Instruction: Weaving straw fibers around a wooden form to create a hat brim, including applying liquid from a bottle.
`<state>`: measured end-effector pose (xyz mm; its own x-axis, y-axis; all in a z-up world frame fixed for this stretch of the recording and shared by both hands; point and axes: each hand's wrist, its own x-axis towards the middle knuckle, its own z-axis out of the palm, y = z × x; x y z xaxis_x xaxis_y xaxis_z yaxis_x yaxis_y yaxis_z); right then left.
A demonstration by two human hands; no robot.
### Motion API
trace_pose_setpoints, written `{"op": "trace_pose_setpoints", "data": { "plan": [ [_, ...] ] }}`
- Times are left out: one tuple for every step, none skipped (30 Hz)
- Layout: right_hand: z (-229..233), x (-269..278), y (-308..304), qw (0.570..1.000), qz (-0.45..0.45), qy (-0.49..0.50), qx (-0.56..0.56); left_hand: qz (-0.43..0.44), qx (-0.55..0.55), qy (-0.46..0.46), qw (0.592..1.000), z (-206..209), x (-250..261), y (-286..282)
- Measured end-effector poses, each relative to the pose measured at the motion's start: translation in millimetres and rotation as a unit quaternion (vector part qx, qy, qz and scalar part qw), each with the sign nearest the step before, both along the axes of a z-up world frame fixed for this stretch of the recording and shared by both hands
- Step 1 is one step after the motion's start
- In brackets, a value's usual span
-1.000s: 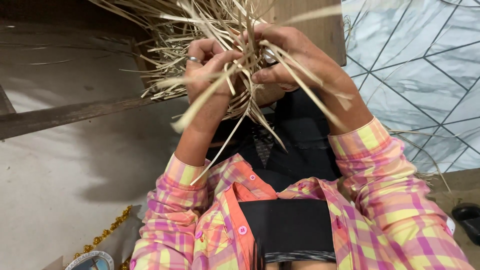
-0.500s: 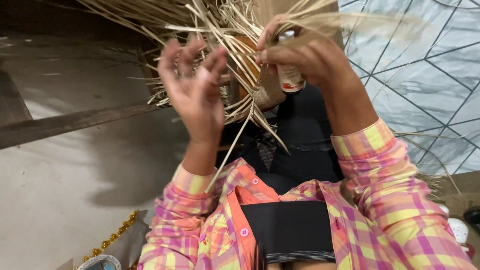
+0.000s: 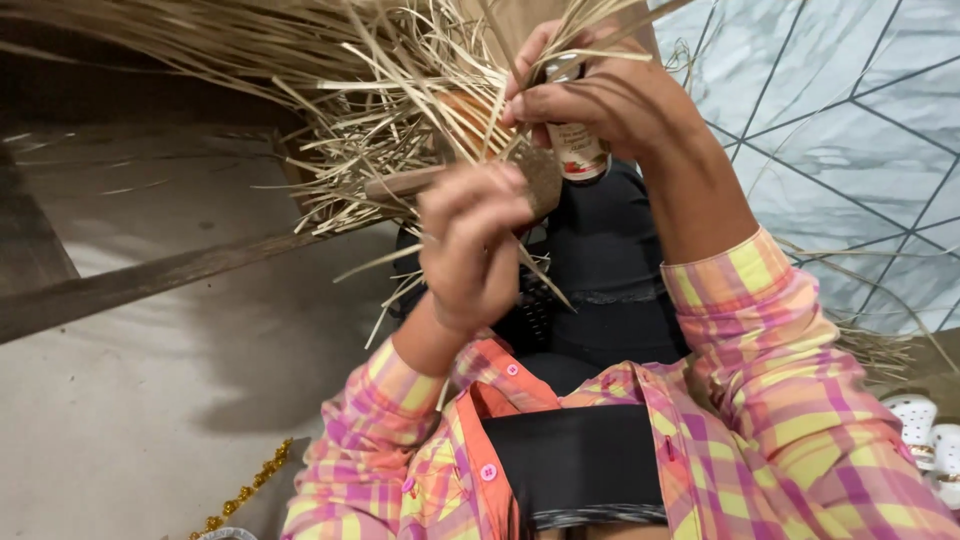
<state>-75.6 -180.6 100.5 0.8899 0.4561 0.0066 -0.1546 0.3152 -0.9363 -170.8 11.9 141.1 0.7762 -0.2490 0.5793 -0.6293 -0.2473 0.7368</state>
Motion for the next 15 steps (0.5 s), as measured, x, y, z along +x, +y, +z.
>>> {"op": "trace_pose_setpoints", "data": {
  "plan": [
    [-5,0,-1,1.000,-0.002,0.001,0.002,-0.002,0.002,0.001,1.000,-4,-4,0],
    [-9,0,-1,1.000,-0.013,-0.011,0.024,0.016,0.030,0.050,0.998,-8,-9,0],
    [-14,1,0,0.998,-0.023,-0.024,0.047,0.035,0.057,0.098,0.993,-12,-14,1],
    [-9,1,0,0.998,-0.023,-0.023,0.048,0.035,0.059,0.098,0.993,-15,-9,3],
    [-5,1,0,0.999,-0.020,-0.026,0.023,0.044,0.078,0.119,0.989,-17,-4,5],
    [0,1,0,0.999,-0.018,-0.030,-0.004,0.052,0.096,0.139,0.984,-21,1,7],
    [-2,2,-1,0.999,-0.021,-0.031,-0.003,0.050,0.097,0.138,0.984,-23,7,10],
    [-4,1,-3,1.000,-0.013,-0.014,-0.004,0.053,0.123,0.141,0.981,-25,12,12],
    [-5,1,-4,1.000,-0.005,0.003,-0.005,0.057,0.149,0.144,0.977,-28,17,14],
    [-3,2,-4,1.000,-0.005,0.002,-0.005,0.056,0.149,0.144,0.977,-26,22,12],
    [-1,2,-4,1.000,-0.013,0.004,-0.011,0.068,0.150,0.117,0.979,-24,28,11],
    [0,1,-3,1.000,-0.022,0.008,-0.018,0.080,0.151,0.091,0.981,-22,31,9],
    [-2,2,-4,1.000,-0.022,0.009,-0.018,0.080,0.151,0.092,0.981,-24,39,9],
    [-5,4,-5,1.000,-0.004,-0.004,-0.008,0.110,0.227,0.017,0.967,-25,47,8],
    [-8,6,-5,1.000,0.014,-0.016,0.002,0.138,0.301,-0.057,0.942,-27,55,8]
  ]
}}
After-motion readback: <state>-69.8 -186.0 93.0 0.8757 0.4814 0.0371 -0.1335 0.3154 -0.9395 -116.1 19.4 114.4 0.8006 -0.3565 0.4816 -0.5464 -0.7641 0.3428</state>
